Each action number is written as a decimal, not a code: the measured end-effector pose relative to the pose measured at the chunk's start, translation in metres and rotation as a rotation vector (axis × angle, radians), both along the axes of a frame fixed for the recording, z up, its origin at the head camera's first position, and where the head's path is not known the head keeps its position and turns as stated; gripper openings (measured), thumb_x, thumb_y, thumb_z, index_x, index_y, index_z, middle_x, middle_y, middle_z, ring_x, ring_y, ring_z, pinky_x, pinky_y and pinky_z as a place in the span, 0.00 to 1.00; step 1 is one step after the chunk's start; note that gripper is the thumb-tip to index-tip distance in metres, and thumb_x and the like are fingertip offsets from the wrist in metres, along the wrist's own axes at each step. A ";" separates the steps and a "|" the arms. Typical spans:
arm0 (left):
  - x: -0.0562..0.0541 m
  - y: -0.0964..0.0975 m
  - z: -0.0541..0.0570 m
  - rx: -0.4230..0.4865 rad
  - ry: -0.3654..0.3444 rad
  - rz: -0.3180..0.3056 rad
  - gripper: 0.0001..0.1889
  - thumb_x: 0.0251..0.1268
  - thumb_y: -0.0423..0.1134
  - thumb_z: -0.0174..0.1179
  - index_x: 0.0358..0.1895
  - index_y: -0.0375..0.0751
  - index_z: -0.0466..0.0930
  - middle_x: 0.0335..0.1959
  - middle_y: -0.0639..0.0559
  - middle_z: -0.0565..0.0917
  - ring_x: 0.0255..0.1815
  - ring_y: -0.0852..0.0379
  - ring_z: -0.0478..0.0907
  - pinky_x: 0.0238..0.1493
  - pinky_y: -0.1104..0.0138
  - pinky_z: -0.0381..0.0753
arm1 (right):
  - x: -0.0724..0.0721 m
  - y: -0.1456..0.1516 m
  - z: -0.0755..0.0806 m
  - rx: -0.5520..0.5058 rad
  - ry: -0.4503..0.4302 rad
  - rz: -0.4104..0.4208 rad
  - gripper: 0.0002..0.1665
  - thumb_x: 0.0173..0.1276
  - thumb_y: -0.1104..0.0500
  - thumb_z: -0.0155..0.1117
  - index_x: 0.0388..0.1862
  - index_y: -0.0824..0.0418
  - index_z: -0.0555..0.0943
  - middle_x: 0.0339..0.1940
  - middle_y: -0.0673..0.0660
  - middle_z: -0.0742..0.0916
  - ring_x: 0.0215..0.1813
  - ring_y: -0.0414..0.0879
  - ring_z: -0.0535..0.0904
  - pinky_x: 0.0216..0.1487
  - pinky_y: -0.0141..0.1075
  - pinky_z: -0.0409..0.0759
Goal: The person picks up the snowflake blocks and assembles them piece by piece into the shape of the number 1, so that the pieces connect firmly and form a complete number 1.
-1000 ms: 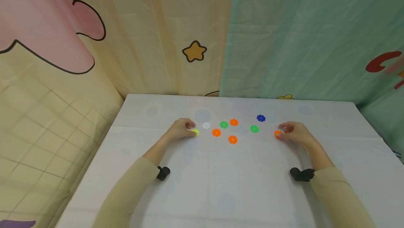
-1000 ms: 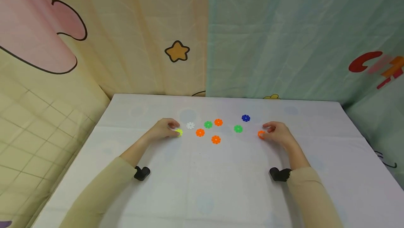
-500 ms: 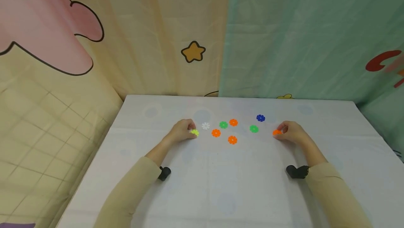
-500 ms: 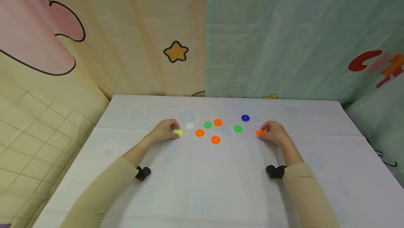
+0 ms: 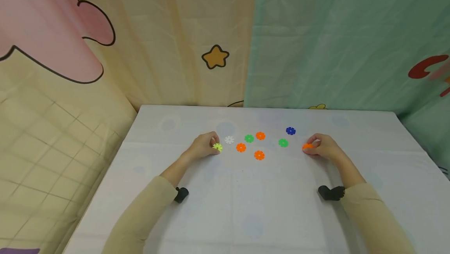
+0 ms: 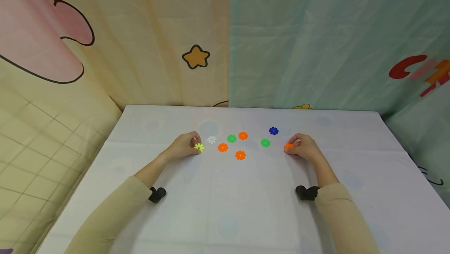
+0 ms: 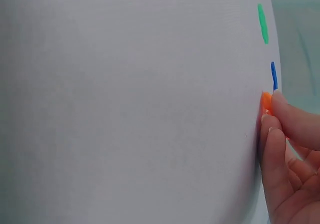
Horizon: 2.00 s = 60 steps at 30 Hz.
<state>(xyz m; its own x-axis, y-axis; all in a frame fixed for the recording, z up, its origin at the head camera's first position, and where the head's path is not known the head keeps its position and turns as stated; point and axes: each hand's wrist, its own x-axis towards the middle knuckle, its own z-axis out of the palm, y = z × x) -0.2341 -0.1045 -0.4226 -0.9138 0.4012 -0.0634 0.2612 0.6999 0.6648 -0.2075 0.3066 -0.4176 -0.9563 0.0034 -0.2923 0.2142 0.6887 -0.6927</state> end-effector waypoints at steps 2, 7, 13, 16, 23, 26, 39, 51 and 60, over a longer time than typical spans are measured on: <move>0.001 -0.001 0.000 0.018 0.002 -0.015 0.13 0.50 0.29 0.68 0.38 0.40 0.75 0.31 0.48 0.78 0.32 0.54 0.73 0.36 0.64 0.73 | 0.002 -0.001 0.001 -0.077 -0.006 -0.001 0.21 0.60 0.65 0.67 0.47 0.73 0.71 0.31 0.59 0.76 0.29 0.44 0.76 0.32 0.29 0.79; 0.005 -0.004 0.003 0.063 0.014 -0.054 0.12 0.52 0.26 0.65 0.40 0.39 0.78 0.32 0.49 0.79 0.34 0.54 0.73 0.38 0.65 0.74 | 0.005 -0.006 0.004 -0.175 0.003 0.023 0.21 0.61 0.69 0.63 0.51 0.75 0.70 0.28 0.57 0.77 0.27 0.42 0.79 0.34 0.30 0.80; 0.011 -0.001 0.011 0.145 0.006 -0.063 0.11 0.53 0.29 0.66 0.41 0.34 0.81 0.32 0.49 0.79 0.35 0.55 0.73 0.40 0.66 0.75 | 0.011 -0.014 0.012 -0.172 0.068 0.100 0.21 0.61 0.66 0.64 0.51 0.75 0.73 0.25 0.54 0.81 0.29 0.43 0.79 0.35 0.28 0.79; 0.016 0.004 0.015 0.205 -0.010 -0.052 0.11 0.55 0.29 0.65 0.42 0.33 0.81 0.35 0.48 0.81 0.37 0.54 0.76 0.42 0.66 0.76 | 0.016 -0.023 0.018 -0.220 0.089 0.148 0.20 0.61 0.66 0.64 0.50 0.75 0.73 0.27 0.54 0.82 0.31 0.45 0.79 0.36 0.29 0.80; 0.034 0.022 0.031 0.399 -0.239 0.016 0.14 0.59 0.32 0.63 0.49 0.35 0.79 0.41 0.48 0.80 0.40 0.54 0.75 0.44 0.64 0.78 | 0.029 -0.056 0.032 -0.344 0.108 0.219 0.16 0.63 0.68 0.61 0.47 0.74 0.70 0.29 0.58 0.80 0.34 0.57 0.80 0.39 0.38 0.82; 0.043 0.029 0.039 0.464 -0.322 0.021 0.15 0.60 0.33 0.62 0.50 0.35 0.79 0.39 0.48 0.79 0.39 0.52 0.74 0.47 0.58 0.77 | 0.036 -0.070 0.039 -0.395 0.110 0.249 0.15 0.63 0.68 0.61 0.46 0.73 0.70 0.29 0.61 0.81 0.34 0.61 0.79 0.39 0.41 0.82; 0.075 0.053 0.058 0.584 -0.482 -0.055 0.17 0.63 0.34 0.59 0.54 0.33 0.76 0.38 0.47 0.82 0.44 0.41 0.79 0.51 0.55 0.76 | 0.065 -0.112 0.064 -0.495 0.194 0.380 0.12 0.62 0.67 0.64 0.43 0.67 0.74 0.27 0.61 0.82 0.27 0.51 0.81 0.34 0.44 0.82; 0.088 0.060 0.067 0.650 -0.573 -0.055 0.17 0.63 0.32 0.59 0.54 0.29 0.75 0.35 0.49 0.82 0.35 0.56 0.81 0.48 0.61 0.78 | 0.079 -0.124 0.067 -0.443 0.419 0.450 0.09 0.62 0.68 0.64 0.42 0.66 0.80 0.32 0.58 0.84 0.28 0.49 0.80 0.34 0.37 0.81; 0.095 0.062 0.071 0.755 -0.680 0.002 0.18 0.65 0.31 0.57 0.55 0.26 0.73 0.31 0.52 0.83 0.30 0.62 0.80 0.33 0.77 0.75 | 0.088 -0.127 0.069 -0.462 0.527 0.412 0.10 0.59 0.69 0.66 0.41 0.67 0.80 0.30 0.60 0.85 0.29 0.44 0.82 0.33 0.35 0.82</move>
<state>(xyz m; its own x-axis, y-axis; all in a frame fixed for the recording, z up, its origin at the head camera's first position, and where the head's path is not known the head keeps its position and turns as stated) -0.1387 -0.0426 -0.3516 -0.7789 0.5503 -0.3008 -0.3381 0.0354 0.9404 -0.1196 0.1798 -0.3491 -0.8669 -0.3895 0.3110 -0.4277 0.2608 -0.8655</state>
